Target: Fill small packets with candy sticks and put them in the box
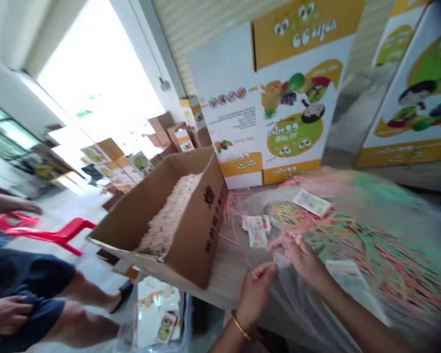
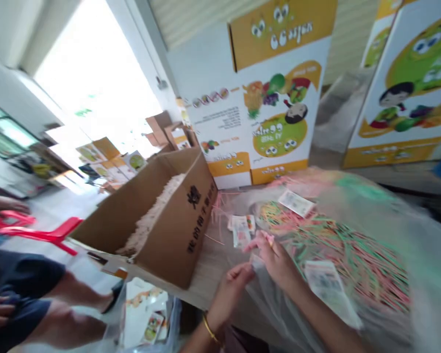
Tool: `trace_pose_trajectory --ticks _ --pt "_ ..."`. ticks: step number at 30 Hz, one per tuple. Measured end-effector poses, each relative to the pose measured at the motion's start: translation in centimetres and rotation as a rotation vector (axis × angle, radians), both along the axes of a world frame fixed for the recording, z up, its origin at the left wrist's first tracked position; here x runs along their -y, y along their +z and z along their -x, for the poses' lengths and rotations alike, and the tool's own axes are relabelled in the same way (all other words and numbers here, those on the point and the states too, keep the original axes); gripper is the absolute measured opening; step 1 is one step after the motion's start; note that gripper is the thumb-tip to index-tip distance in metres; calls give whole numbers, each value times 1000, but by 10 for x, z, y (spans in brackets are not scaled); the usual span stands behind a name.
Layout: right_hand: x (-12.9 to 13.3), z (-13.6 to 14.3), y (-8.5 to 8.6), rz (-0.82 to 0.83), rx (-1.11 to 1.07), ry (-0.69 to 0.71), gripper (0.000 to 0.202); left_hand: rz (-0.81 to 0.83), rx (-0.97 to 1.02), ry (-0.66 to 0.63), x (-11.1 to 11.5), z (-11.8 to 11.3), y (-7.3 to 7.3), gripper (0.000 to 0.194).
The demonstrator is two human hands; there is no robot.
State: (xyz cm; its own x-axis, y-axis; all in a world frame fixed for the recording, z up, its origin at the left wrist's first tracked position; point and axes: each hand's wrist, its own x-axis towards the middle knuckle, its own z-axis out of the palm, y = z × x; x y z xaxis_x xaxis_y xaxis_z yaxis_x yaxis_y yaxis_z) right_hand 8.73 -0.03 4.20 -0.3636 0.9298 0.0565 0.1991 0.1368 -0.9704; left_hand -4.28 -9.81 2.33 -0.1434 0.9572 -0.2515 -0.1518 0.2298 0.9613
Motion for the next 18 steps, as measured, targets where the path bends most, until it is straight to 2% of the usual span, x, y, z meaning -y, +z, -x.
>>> trace_pose_trajectory --ticks 5,9,14,18 --pt "1 -1 1 -33 35 55 69 -20 12 62 11 -2 7 60" --pt "5 -4 0 -25 -34 122 71 -9 37 89 21 -9 6 60" --pt "11 -5 1 48 -28 113 69 1 36 83 29 -14 4 60" --pt "8 -7 15 42 -60 60 65 31 -2 108 31 -13 -1 56"
